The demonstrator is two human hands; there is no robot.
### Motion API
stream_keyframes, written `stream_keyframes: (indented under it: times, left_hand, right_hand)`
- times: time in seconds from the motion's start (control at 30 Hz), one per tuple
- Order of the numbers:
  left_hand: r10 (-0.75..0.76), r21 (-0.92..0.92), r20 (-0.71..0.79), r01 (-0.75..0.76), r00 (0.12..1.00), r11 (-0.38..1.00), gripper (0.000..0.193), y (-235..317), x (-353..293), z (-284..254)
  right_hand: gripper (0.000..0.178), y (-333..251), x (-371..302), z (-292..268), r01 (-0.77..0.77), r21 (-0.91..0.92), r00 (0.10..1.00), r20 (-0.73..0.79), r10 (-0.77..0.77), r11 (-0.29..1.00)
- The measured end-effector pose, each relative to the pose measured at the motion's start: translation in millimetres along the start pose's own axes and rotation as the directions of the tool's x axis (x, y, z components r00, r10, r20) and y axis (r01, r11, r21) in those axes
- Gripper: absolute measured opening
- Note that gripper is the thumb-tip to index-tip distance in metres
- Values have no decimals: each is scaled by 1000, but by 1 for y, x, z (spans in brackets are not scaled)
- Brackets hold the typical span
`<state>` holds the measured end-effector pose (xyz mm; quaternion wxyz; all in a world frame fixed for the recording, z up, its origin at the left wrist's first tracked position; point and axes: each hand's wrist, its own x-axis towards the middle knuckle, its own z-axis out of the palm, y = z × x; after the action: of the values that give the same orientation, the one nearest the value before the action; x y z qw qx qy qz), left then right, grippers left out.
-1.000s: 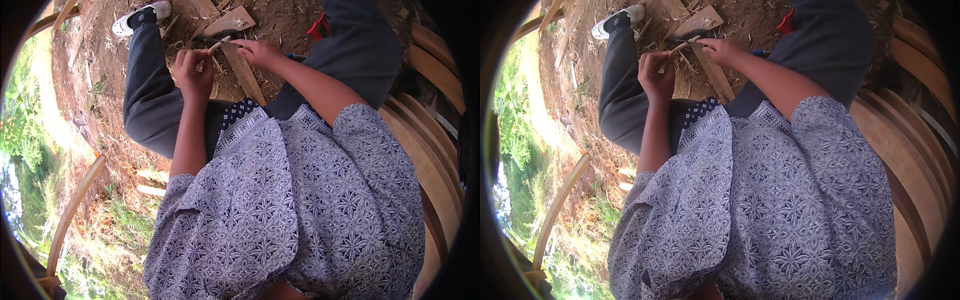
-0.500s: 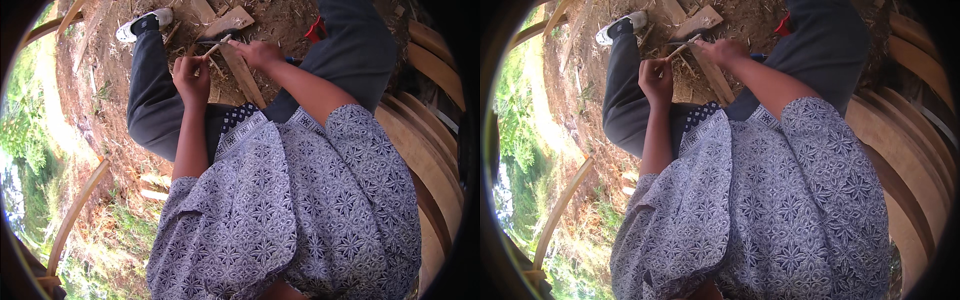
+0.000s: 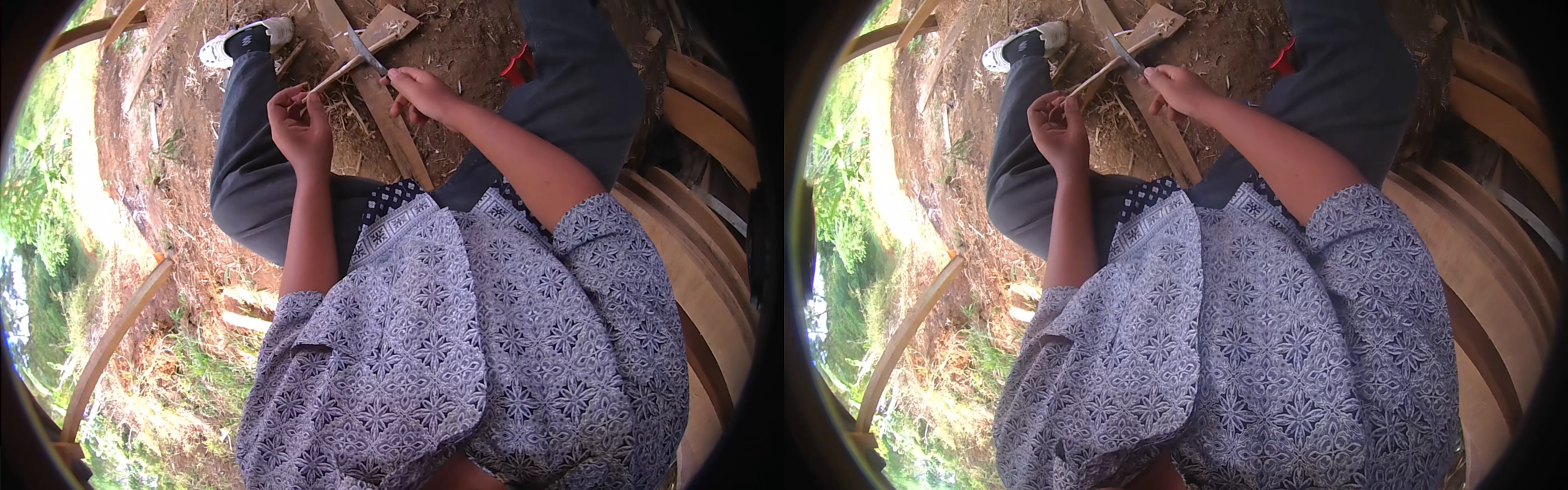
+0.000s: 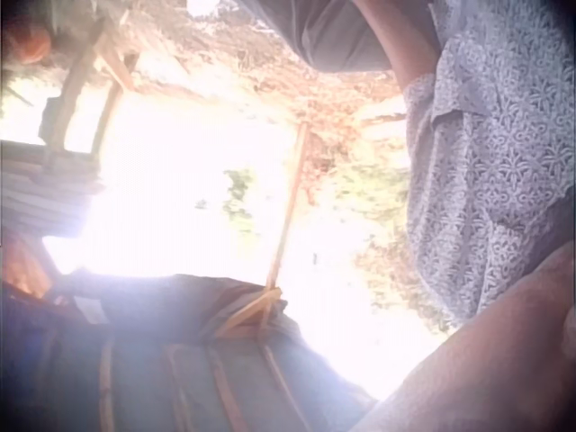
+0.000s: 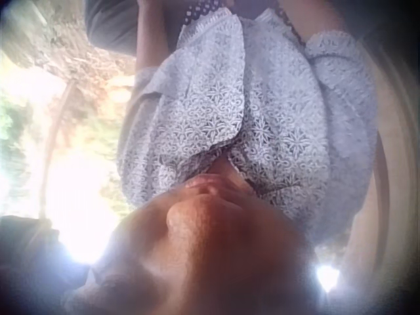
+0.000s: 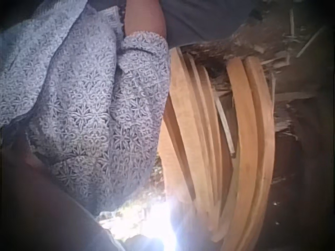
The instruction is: The person sits on the ground and uses a knife to carve a small piece of wood held between their legs. They repeatedly scrape the wood to remove shavings and refine its shape.
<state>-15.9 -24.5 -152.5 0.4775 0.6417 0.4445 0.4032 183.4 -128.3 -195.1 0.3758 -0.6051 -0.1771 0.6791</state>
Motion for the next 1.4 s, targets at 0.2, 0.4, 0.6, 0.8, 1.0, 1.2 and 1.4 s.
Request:
stream_keyframes:
  times: [0.2, 0.4, 0.6, 0.8, 1.0, 1.2, 1.4]
  left_hand:
    - [-176, -288, -82, 146, 981, 946, 29, -4, 12, -23]
    - [-318, -503, -84, 235, 944, 831, 35, 8, 28, -39]
    - [-290, -536, 102, 298, 951, 790, 37, 19, 39, -20]
    - [-271, -503, 174, 322, 947, 802, 21, 22, 46, -1]
    - [-115, -125, 162, 136, 980, 983, 9, 16, 49, -10]
    - [216, 230, 266, -279, 939, 932, 9, 4, 47, 15]
    - [179, 235, 410, -294, 894, 927, 11, -10, 33, 44]
  right_hand:
    - [55, -19, -7, -6, -46, 49, 998, 55, 44, 998]
    - [28, -30, -7, -32, 392, -20, 906, -165, -390, 920]
    - [33, -47, -59, -34, 224, -185, 974, 13, -225, 957]
    - [37, -27, -52, -24, 161, -206, 985, 88, -145, 965]
    - [42, -22, -34, -31, 228, -168, 945, -200, -259, 959]
    - [54, -18, 7, -73, 31, -411, 981, -164, -108, 911]
    - [55, -26, 40, -99, -86, -560, 992, -123, 21, 824]
